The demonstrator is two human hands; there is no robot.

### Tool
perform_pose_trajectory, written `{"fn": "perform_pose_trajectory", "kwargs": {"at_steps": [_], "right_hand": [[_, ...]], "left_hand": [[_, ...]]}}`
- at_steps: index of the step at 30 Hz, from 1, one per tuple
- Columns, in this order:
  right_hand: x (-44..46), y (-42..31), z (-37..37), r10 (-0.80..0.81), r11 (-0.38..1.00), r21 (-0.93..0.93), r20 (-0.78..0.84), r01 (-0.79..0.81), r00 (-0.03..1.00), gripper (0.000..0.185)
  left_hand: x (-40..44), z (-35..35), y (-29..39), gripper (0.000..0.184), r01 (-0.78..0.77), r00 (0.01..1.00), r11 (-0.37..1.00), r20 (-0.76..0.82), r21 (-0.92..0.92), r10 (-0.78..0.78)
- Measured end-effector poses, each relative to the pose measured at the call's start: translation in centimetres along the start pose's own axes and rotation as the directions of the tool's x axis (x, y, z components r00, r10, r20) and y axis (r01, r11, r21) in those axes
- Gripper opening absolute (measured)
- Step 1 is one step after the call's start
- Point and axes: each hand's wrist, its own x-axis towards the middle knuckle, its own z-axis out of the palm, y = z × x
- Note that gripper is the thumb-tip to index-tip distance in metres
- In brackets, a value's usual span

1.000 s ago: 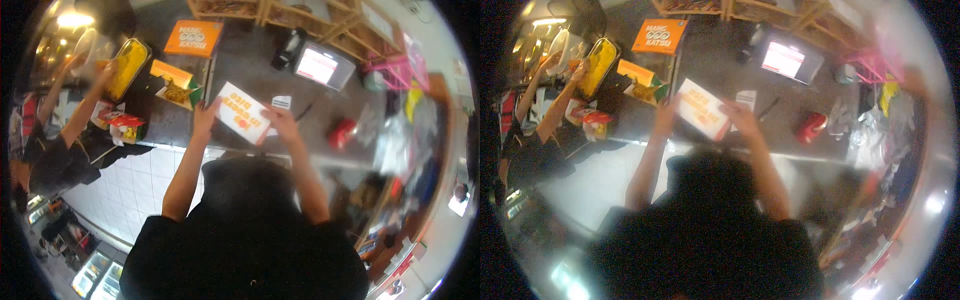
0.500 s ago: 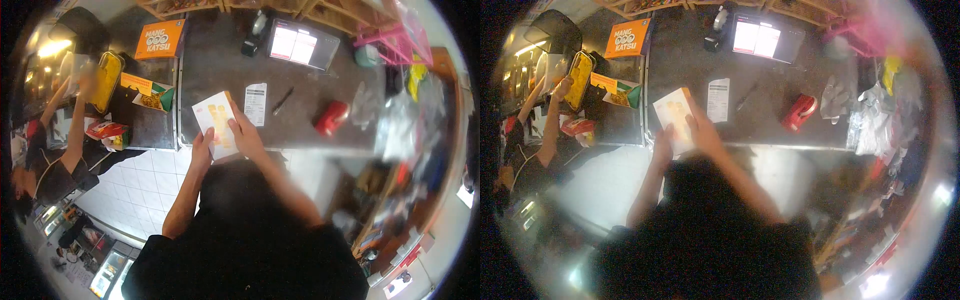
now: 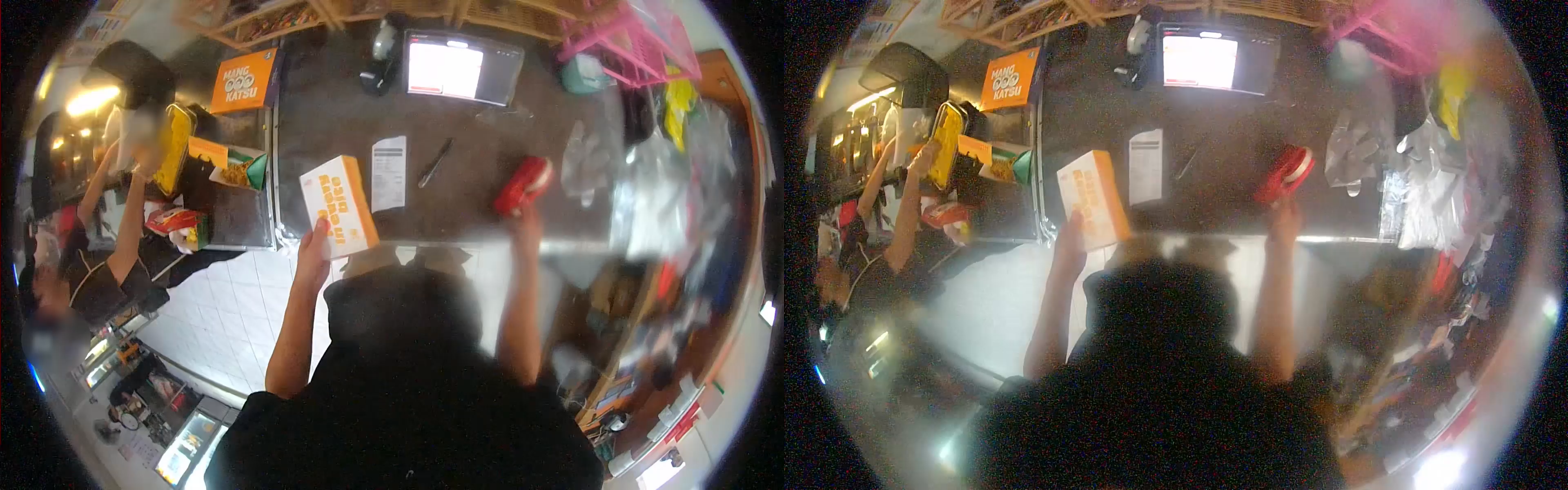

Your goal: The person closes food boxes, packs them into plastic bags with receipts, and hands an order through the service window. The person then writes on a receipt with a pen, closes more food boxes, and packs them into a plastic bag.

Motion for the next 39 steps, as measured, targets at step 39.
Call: {"fn": "perform_pose_trajectory", "kwargs": {"at_steps": [39], "right_hand": [[-19.3,-17.9,11.6,-0.25,0.62,0.754,0.451,-0.216,0.857,0.047]], "left_hand": [[2.7,-2.8,9.7,0.038,0.102,0.662,0.988,0.734,0.115,-0.154]]}}
